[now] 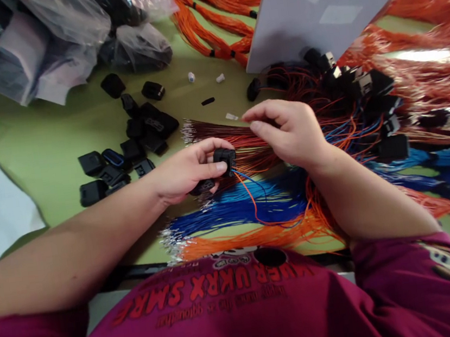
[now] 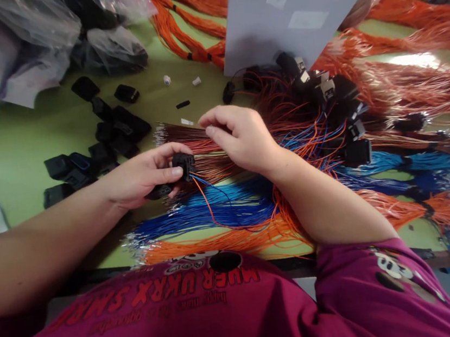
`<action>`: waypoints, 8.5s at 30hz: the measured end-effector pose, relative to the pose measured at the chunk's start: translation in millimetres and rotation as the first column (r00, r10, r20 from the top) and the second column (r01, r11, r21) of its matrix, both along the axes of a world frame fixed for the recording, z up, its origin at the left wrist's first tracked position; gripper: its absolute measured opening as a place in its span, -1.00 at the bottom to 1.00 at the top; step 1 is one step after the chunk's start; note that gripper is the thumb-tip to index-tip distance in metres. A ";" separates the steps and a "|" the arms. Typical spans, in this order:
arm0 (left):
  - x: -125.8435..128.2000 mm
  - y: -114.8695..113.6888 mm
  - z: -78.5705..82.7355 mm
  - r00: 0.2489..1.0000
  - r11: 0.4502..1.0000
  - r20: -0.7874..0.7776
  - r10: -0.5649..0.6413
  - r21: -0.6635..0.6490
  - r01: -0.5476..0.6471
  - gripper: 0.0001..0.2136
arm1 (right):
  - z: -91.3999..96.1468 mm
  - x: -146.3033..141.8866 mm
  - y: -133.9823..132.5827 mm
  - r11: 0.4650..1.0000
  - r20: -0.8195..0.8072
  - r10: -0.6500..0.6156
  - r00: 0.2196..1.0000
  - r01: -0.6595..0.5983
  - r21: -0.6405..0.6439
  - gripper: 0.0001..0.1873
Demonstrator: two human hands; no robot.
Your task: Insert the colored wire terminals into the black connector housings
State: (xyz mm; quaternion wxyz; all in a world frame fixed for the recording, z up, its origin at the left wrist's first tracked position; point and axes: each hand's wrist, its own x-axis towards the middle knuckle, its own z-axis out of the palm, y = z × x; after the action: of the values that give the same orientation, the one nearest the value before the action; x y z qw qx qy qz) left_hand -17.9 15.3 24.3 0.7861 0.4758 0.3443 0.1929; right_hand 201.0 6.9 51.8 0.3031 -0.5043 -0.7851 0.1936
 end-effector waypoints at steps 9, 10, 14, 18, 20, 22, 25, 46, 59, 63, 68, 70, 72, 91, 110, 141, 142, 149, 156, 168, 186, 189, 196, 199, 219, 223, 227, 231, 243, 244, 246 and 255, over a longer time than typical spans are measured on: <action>1.4 1.3 -3.7 0.997 0.999 0.070 0.037 -0.003 -0.037 -0.64 | -1.4 -5.1 -8.5 0.982 -0.103 0.168 0.980 -0.175 -0.072 -0.85; 1.6 1.1 -3.8 0.996 0.999 0.072 0.043 -0.006 -0.043 -0.64 | -2.5 -5.1 -8.3 0.983 -0.095 0.163 0.982 -0.170 -0.072 -0.85; 1.5 1.3 -5.2 0.993 0.997 0.094 0.076 -0.001 -0.076 -0.67 | -5.6 -4.5 -8.9 0.985 0.012 0.175 0.984 -0.175 0.005 -0.83; 0.6 2.7 -7.2 0.994 0.997 0.080 0.079 0.021 -0.080 -0.68 | -7.4 -4.4 -11.1 0.976 0.203 0.181 0.962 -0.201 0.080 -0.79; 0.6 3.0 -7.0 0.995 0.996 0.055 0.084 0.038 -0.086 -0.69 | -7.3 -4.9 -12.1 0.974 0.300 0.185 0.936 -0.215 0.071 -0.76; 1.3 2.6 -5.8 0.995 0.994 0.030 0.090 0.058 -0.092 -0.70 | -6.4 -5.4 -12.4 0.974 0.371 0.193 0.908 -0.224 0.040 -0.72; 2.8 1.3 -3.7 0.995 0.990 -0.002 0.098 0.107 -0.097 -0.70 | -3.9 -5.9 -11.5 0.970 0.404 0.233 0.885 -0.241 -0.032 -0.69; 7.7 -5.6 -5.0 0.962 0.955 -0.173 0.210 0.249 -0.164 -0.68 | -22.1 -16.6 -9.9 0.993 0.093 0.117 0.989 -0.114 -0.040 -0.83; 9.7 -8.2 -4.6 0.971 0.953 -0.140 0.192 0.264 -0.151 -0.72 | -29.4 -21.9 -11.3 0.991 0.079 0.129 0.988 -0.127 -0.028 -0.84; 10.4 -8.1 -5.0 0.967 0.950 -0.154 0.202 0.270 -0.156 -0.72 | -27.1 -22.1 -10.4 0.991 0.087 0.127 0.988 -0.123 -0.046 -0.81; 11.0 -7.3 -2.4 0.956 0.953 -0.175 0.236 0.235 -0.192 -0.71 | -25.0 -19.6 -9.0 0.993 0.064 0.091 0.994 -0.086 -0.076 -0.85; 11.6 -7.4 -2.5 0.959 0.958 -0.169 0.228 0.214 -0.190 -0.72 | -26.8 -19.6 -9.2 0.994 0.084 0.099 0.991 -0.095 -0.050 -0.84; 12.7 -8.0 -3.9 0.964 0.962 -0.157 0.216 0.203 -0.182 -0.73 | -29.4 -20.2 -9.4 0.994 0.100 0.103 0.990 -0.101 -0.029 -0.84; 15.9 -11.2 -9.6 0.969 0.971 -0.115 0.217 0.130 -0.202 -0.78 | -33.5 -20.8 -8.2 0.993 0.089 0.117 0.989 -0.115 -0.026 -0.85; 10.4 -5.1 -16.8 0.978 0.974 -0.084 0.190 0.139 -0.177 -0.75 | -28.6 -19.1 -7.9 0.985 0.044 0.086 0.995 -0.078 -0.153 -0.86; 15.0 -5.0 -15.1 0.967 0.966 -0.082 0.242 0.113 -0.233 -0.77 | -24.4 -19.6 -4.9 0.959 0.007 0.080 0.997 -0.075 -0.275 -0.85; 14.6 -4.4 -16.0 0.969 0.968 -0.075 0.235 0.110 -0.226 -0.77 | -24.7 -19.7 -5.1 0.962 0.018 0.072 0.997 -0.065 -0.266 -0.86; 14.4 -4.7 -21.8 0.973 0.970 -0.084 0.216 0.130 -0.204 -0.77 | -29.7 -24.0 -5.8 0.972 0.098 0.083 0.992 -0.059 -0.227 -0.85; 15.7 -5.0 -19.6 0.968 0.959 -0.114 0.225 0.203 -0.199 -0.75 | -28.9 -23.8 -4.5 0.965 0.135 0.084 0.987 -0.047 -0.257 -0.85; 14.3 -5.2 -16.9 0.973 0.963 -0.071 0.219 0.179 -0.204 -0.73 | -22.2 -19.8 -3.8 0.954 -0.027 0.069 0.997 -0.074 -0.291 -0.85; 11.5 -4.9 -13.7 0.969 0.959 -0.103 0.225 0.198 -0.202 -0.75 | -27.6 3.4 23.1 0.916 -0.035 0.069 0.997 -0.078 -0.394 -0.73; 11.0 -6.6 -12.0 0.982 0.970 -0.094 0.161 0.198 -0.140 -0.74 | -41.4 7.1 35.1 0.984 0.272 -0.086 0.959 0.124 -0.126 -0.72; 11.3 -11.4 -8.8 0.993 0.980 -0.083 0.087 0.187 -0.070 -0.72 | -51.1 3.2 37.4 0.984 0.553 -0.151 0.820 0.178 0.005 -0.71; 10.3 -10.4 -10.9 0.993 0.982 -0.088 0.080 0.176 -0.063 -0.70 | -47.6 3.5 33.9 0.976 0.500 -0.217 0.838 0.196 0.096 -0.72; 5.8 -0.3 -20.3 0.990 0.997 0.122 0.075 -0.020 -0.073 -0.61 | -2.2 -7.9 -12.0 0.930 0.014 0.368 0.930 -0.368 -0.004 -0.78; 6.9 -1.1 -19.0 0.991 0.998 0.115 0.068 -0.024 -0.066 -0.61 | -4.3 -2.1 -9.2 0.988 0.047 0.143 0.989 -0.140 -0.067 -0.79; 7.4 -2.0 -17.6 0.992 0.998 0.112 0.065 -0.030 -0.062 -0.62 | -4.9 1.1 -8.1 0.995 0.147 0.098 0.984 -0.093 -0.037 -0.77; 6.5 -1.8 -16.6 0.991 0.996 0.104 0.079 -0.036 -0.076 -0.62 | -5.2 -0.1 -9.7 0.992 0.216 0.125 0.968 -0.119 -0.043 -0.76; 9.2 -3.8 -20.1 0.994 0.990 0.022 0.111 0.086 -0.112 -0.67 | -7.8 -7.3 -10.4 0.985 0.413 0.172 0.894 -0.169 -0.045 -0.68; 9.4 -4.0 -20.5 0.993 0.989 0.018 0.116 0.095 -0.117 -0.67 | -9.0 -8.3 -10.6 0.984 0.411 0.176 0.895 -0.172 -0.047 -0.68; 9.4 -4.3 -21.1 0.994 0.988 0.009 0.113 0.101 -0.113 -0.68 | -12.0 -10.4 -11.0 0.983 0.408 0.180 0.895 -0.176 -0.047 -0.67; 9.9 -5.0 -22.6 0.993 0.987 -0.025 0.118 0.116 -0.115 -0.72 | -21.6 -21.5 -15.2 0.990 0.510 0.138 0.849 -0.120 -0.067 -0.64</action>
State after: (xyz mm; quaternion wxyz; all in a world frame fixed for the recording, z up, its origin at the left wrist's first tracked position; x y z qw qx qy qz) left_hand -8.0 10.3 1.7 0.7394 0.5020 0.3723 0.2504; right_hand 179.4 -8.3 30.2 0.0613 -0.4886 -0.8662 0.0851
